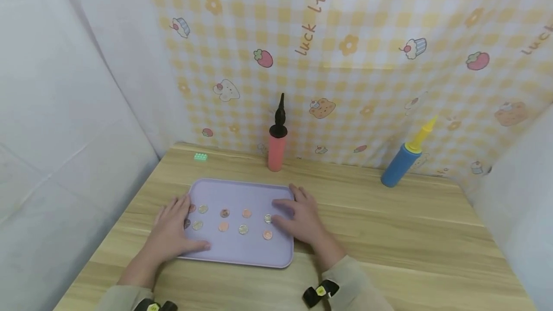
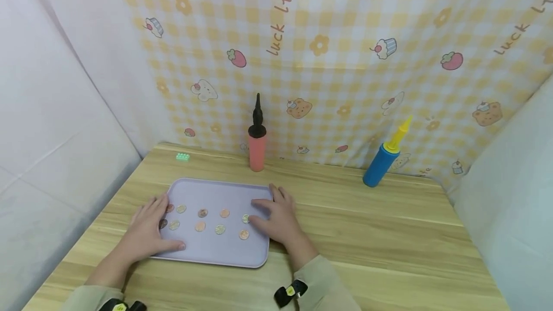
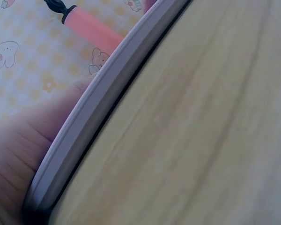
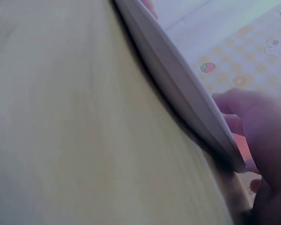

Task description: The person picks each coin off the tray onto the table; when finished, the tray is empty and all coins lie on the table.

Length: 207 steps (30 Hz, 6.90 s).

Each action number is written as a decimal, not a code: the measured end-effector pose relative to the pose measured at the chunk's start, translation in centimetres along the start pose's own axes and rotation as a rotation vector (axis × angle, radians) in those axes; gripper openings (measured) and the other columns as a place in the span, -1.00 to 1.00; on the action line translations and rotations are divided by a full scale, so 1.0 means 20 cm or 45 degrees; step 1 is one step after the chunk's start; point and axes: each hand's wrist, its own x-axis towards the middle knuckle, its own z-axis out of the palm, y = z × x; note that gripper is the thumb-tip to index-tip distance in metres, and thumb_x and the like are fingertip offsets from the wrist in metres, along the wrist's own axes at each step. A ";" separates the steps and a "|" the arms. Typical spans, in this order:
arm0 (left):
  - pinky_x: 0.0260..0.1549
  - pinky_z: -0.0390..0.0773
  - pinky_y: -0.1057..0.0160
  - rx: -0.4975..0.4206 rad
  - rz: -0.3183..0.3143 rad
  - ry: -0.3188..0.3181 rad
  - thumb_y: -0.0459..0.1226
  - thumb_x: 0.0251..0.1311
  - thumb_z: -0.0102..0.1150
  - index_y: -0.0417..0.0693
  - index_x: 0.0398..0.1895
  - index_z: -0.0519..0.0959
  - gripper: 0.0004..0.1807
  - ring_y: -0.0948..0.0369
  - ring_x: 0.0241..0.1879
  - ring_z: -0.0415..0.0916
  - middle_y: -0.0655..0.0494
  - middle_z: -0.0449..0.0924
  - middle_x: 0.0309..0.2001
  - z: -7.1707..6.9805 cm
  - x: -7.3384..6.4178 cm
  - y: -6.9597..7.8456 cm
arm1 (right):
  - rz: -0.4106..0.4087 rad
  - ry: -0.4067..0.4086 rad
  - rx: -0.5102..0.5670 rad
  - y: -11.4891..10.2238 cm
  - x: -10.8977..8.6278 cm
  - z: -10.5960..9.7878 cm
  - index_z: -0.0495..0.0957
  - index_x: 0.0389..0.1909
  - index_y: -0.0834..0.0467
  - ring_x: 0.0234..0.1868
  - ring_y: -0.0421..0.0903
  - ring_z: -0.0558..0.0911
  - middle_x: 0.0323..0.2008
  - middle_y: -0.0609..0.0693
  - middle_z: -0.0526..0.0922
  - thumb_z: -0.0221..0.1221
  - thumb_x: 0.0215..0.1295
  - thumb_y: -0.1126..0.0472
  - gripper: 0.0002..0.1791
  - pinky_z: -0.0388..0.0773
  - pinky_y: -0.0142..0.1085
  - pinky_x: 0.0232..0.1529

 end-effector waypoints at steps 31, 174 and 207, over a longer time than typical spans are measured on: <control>0.48 -0.19 -0.53 -0.052 0.050 0.037 0.47 -0.32 0.60 -0.35 0.69 0.00 0.67 -0.52 0.57 -0.13 -0.43 0.06 0.63 0.01 0.00 -0.01 | -0.021 -0.013 -0.046 -0.02 0.00 0.05 0.81 -0.15 -0.21 0.63 0.51 -0.08 0.64 0.31 0.16 0.42 0.39 0.06 -0.91 -0.19 0.49 0.51; 0.45 -0.15 -0.57 -0.067 0.092 0.081 0.35 -0.26 0.68 -0.30 0.69 0.09 0.56 -0.55 0.52 -0.04 -0.47 0.13 0.59 0.02 -0.02 0.01 | 0.330 0.416 -0.020 0.13 -0.16 -0.13 0.83 -0.20 0.06 0.04 0.15 0.59 -0.13 0.01 0.73 0.62 0.12 0.08 -0.73 0.24 0.25 0.26; 0.48 -0.17 -0.53 -0.068 0.094 0.089 0.33 -0.28 0.69 -0.31 0.68 0.11 0.55 -0.55 0.51 -0.01 -0.47 0.15 0.58 0.01 -0.03 0.02 | 0.310 0.406 -0.048 0.11 -0.17 -0.12 0.87 -0.13 0.10 0.02 0.21 0.55 -0.13 0.06 0.67 0.50 0.17 0.22 -0.78 0.22 0.30 0.23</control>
